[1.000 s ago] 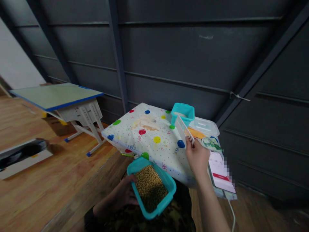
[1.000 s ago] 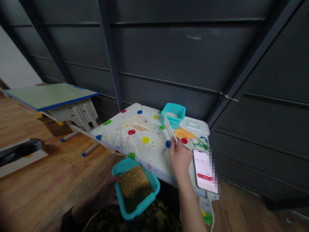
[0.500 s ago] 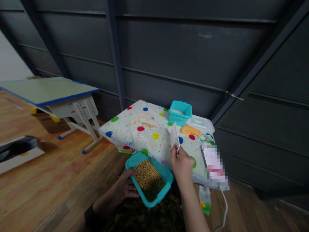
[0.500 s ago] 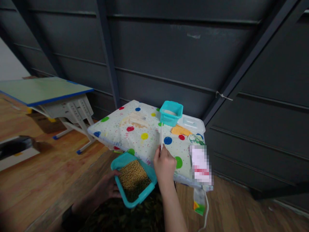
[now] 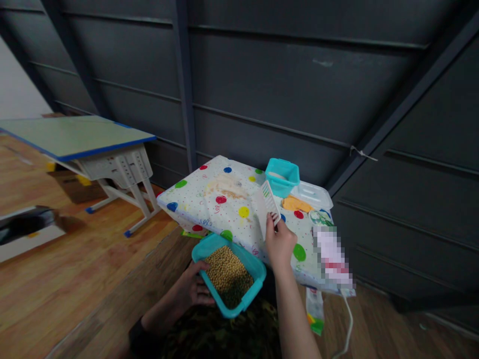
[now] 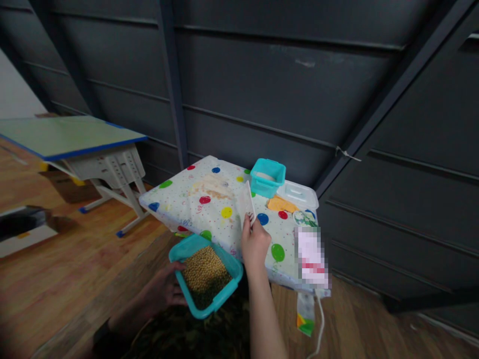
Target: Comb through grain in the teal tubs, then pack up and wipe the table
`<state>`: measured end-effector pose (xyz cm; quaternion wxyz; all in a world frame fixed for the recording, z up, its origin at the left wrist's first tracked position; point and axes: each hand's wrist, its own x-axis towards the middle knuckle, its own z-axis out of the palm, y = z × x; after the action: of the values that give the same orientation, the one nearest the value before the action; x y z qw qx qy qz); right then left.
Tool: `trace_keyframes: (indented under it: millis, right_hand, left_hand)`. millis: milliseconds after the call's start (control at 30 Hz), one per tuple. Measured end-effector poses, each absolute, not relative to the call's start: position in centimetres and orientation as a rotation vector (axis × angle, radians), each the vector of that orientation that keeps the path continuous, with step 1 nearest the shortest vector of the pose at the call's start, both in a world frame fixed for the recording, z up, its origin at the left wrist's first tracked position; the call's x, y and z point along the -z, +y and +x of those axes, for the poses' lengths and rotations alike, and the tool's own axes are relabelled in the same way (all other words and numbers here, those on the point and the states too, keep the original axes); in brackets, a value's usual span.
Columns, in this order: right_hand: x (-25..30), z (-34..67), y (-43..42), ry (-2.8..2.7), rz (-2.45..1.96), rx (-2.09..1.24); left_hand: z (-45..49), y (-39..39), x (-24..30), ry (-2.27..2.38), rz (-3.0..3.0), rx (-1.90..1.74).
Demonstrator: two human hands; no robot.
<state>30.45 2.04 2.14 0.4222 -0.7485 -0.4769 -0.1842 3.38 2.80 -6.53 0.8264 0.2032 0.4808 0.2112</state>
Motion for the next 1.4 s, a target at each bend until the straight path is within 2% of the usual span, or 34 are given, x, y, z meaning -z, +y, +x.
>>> trace_keyframes:
  millis: [400,667,1000,1400]
  right_hand:
    - [-3.5,34.3,2.9,-1.428,-2.068,0.360]
    - [-2.2,34.5,0.3,-1.377,-1.929,0.226]
    - [-2.3,34.5,1.0,-1.324,-1.818,0.094]
    - [-3.3,33.0,4.0,-1.454,-1.731,-0.021]
  left_hand:
    - [3.7,2.6,5.2,1.064,0.526,-0.433]
    - [3.7,3.0,7.6,1.087,0.525,-0.449]
    - [3.4,2.8,4.3,1.119,0.497,-0.509]
    - [3.0,2.7,4.7,1.169,0.462,-0.609]
